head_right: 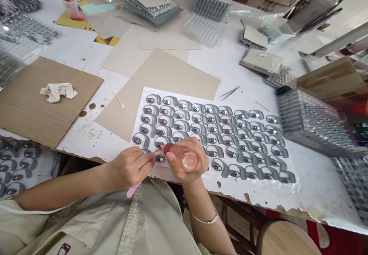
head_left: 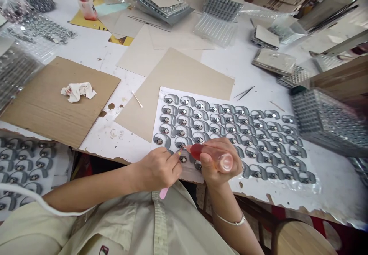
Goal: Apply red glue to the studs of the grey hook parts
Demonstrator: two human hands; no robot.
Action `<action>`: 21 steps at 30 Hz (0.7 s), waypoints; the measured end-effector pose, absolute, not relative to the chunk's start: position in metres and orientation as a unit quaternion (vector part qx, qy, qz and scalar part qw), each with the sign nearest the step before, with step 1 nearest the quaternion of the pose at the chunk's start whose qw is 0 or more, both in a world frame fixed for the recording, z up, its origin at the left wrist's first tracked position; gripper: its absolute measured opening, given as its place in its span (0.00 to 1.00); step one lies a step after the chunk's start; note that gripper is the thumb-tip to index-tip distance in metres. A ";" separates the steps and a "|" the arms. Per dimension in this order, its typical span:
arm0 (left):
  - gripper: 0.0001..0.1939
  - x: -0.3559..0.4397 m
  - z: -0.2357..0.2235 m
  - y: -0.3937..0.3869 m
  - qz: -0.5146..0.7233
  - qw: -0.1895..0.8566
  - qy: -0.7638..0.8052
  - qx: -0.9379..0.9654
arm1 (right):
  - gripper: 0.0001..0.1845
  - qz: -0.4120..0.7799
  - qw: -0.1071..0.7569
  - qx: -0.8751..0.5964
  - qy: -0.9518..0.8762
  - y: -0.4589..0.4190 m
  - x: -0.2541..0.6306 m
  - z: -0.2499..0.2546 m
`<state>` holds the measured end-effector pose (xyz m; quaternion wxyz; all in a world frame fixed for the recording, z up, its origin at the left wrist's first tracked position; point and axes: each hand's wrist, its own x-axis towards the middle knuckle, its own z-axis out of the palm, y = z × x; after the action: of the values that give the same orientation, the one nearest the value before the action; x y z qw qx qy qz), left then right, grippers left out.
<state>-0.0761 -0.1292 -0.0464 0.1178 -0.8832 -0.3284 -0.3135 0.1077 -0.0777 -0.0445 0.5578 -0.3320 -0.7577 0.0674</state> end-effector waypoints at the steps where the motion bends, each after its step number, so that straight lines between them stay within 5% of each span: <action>1: 0.06 -0.076 -0.046 -0.129 -0.314 0.117 -0.329 -0.883 | 0.10 0.070 0.557 -0.331 -0.759 -0.078 0.107 -0.044; 21: 0.07 -0.075 -0.041 -0.128 -0.317 0.111 -0.332 -0.882 | 0.11 0.043 0.562 -0.352 -0.747 -0.077 0.108 -0.048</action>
<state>-0.0753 -0.1278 -0.0408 0.1105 -0.8816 -0.3322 -0.3166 0.1083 -0.0771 -0.0485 0.5621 -0.3524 -0.7470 0.0430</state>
